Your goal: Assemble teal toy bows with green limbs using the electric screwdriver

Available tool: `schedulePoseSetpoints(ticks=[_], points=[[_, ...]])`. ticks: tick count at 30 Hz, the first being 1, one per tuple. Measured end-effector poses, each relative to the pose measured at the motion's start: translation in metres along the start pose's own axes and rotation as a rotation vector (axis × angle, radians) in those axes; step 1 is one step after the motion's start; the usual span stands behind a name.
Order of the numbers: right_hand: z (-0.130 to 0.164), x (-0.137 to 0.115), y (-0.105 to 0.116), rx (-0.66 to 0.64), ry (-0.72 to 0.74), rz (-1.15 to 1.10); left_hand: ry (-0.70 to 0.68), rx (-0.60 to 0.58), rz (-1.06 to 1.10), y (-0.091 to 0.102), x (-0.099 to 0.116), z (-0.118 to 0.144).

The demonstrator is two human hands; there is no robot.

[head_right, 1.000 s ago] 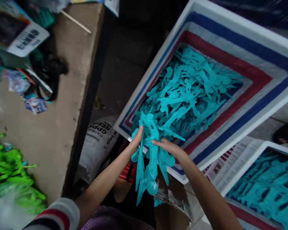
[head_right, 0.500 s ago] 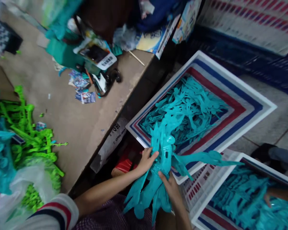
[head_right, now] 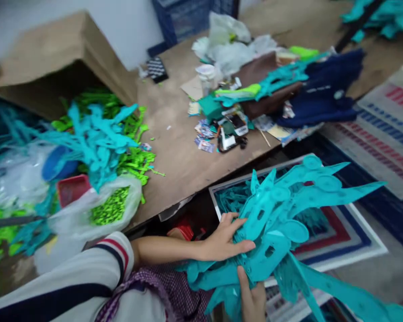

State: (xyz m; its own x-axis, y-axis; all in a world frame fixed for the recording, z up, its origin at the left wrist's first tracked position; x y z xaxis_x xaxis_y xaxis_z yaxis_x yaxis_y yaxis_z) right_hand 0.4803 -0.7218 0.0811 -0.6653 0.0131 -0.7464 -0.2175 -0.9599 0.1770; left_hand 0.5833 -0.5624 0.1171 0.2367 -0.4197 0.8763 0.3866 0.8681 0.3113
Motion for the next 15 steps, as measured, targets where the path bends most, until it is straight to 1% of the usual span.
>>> schedulePoseSetpoints(ticks=[1,3,5,7,10,12,14,15], points=[[0.003,-0.013,-0.014,-0.045,0.043,0.020,-0.032,0.057,-0.017,0.021,0.005,0.010],[0.008,-0.038,-0.050,-0.159,0.144,0.054,-0.063,0.199,-0.039,0.066,0.008,0.032],[0.013,-0.063,-0.092,-0.284,0.246,0.087,-0.068,0.371,-0.041,0.111,0.004,0.054],[0.020,-0.086,-0.139,-0.408,0.323,0.125,-0.059,0.553,-0.019,0.154,-0.004,0.078],[0.037,-0.119,-0.220,-0.623,0.427,0.170,-0.016,0.859,0.076,0.219,-0.023,0.114],[0.053,-0.139,-0.280,-0.789,0.498,0.174,0.036,1.066,0.106,0.266,-0.040,0.138],[0.070,-0.155,-0.346,-0.972,0.543,0.159,0.129,1.236,0.046,0.315,-0.062,0.160],[0.078,-0.161,-0.380,-1.067,0.554,0.152,0.188,1.300,-0.008,0.340,-0.074,0.170]])
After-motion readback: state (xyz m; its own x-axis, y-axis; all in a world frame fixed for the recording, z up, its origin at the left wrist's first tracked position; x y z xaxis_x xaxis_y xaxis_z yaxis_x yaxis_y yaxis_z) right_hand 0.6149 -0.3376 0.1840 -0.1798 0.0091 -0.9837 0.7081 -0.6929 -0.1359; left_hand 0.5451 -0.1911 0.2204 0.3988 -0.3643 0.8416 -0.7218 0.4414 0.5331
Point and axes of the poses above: each hand's wrist, its own z-axis away from the middle knuckle, its own y-axis out of the back of the hand, x = y × z, the point moved 3 cm from there along -z, towards the middle knuckle, and after that the axes turned 15 degrees about -z, right-handed, at the moved point
